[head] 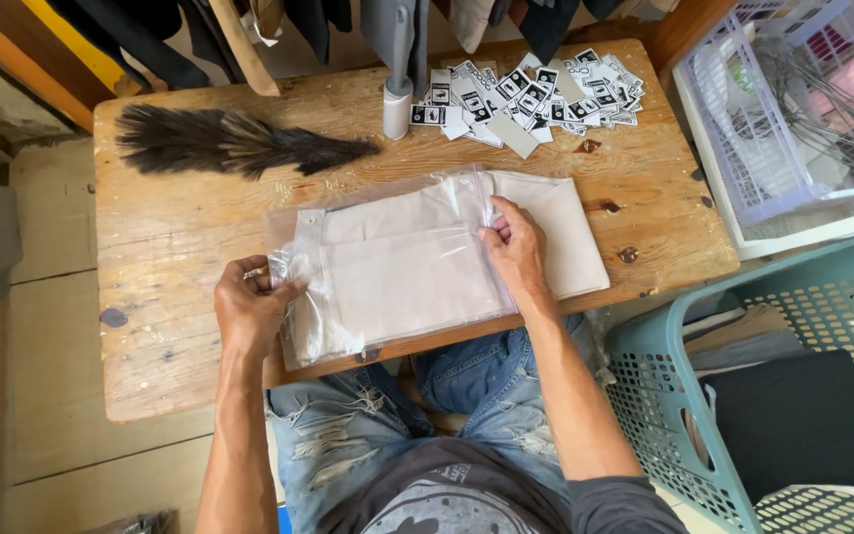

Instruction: The person folds a pair of light-colored pants on a wooden table, places them into a clear plastic bag, and seals it. They then pick up a small label from a pile on the table and affix it to the outside of the bag.

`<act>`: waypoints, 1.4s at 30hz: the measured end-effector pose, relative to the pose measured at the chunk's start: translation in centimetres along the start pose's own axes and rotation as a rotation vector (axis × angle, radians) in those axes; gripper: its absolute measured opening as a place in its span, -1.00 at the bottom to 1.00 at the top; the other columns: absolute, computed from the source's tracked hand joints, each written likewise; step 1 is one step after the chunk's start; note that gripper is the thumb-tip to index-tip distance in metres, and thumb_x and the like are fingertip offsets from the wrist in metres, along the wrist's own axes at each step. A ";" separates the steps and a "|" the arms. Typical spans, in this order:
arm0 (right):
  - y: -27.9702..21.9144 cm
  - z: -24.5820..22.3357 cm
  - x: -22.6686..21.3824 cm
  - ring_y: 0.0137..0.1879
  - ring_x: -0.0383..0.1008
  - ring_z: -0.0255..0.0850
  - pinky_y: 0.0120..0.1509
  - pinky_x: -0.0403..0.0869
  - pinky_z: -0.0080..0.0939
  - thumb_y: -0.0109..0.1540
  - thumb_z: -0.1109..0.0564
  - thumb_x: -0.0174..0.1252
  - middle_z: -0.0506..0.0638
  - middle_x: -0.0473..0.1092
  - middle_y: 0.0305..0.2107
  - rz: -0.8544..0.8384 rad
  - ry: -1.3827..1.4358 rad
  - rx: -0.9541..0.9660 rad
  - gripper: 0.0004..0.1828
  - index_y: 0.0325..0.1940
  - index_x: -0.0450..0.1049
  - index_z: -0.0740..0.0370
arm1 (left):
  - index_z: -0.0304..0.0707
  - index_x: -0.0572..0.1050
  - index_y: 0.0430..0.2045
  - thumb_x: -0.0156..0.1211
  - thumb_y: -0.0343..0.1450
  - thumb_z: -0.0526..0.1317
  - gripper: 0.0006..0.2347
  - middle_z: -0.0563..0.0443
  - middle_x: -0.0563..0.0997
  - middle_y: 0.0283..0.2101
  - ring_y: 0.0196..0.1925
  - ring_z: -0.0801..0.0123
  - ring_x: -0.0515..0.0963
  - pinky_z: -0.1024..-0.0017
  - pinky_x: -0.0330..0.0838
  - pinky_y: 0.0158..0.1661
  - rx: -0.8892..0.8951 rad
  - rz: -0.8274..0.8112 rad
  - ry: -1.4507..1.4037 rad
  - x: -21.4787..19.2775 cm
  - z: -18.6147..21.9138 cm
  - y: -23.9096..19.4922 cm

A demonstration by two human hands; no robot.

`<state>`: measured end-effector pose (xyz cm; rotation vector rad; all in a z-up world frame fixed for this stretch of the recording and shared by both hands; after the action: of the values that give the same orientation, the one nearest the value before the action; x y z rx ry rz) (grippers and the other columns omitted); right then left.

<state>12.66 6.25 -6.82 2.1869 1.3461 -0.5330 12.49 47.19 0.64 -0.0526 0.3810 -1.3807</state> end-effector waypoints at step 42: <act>-3.9 -7.6 2.4 -0.21 0.55 0.01 -0.11 0.54 -0.13 0.16 0.28 0.22 -0.02 0.37 -0.40 0.119 -0.076 -0.354 -0.85 -0.24 0.58 0.10 | 0.01 0.60 -0.24 0.36 0.32 -0.16 -0.82 0.21 0.56 -0.10 0.10 0.36 0.51 0.34 0.46 0.00 1.159 -0.307 0.699 16.9 0.4 -0.5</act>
<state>10.65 14.01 -3.05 1.9221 1.1620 -0.3027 14.50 30.74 -2.79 1.3950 0.0890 -1.7185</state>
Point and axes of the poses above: each hand's wrist, its own y-axis towards the middle knuckle, its own x-axis out of the palm, z = x × y, the point moved 5 cm from there along y, towards the middle knuckle
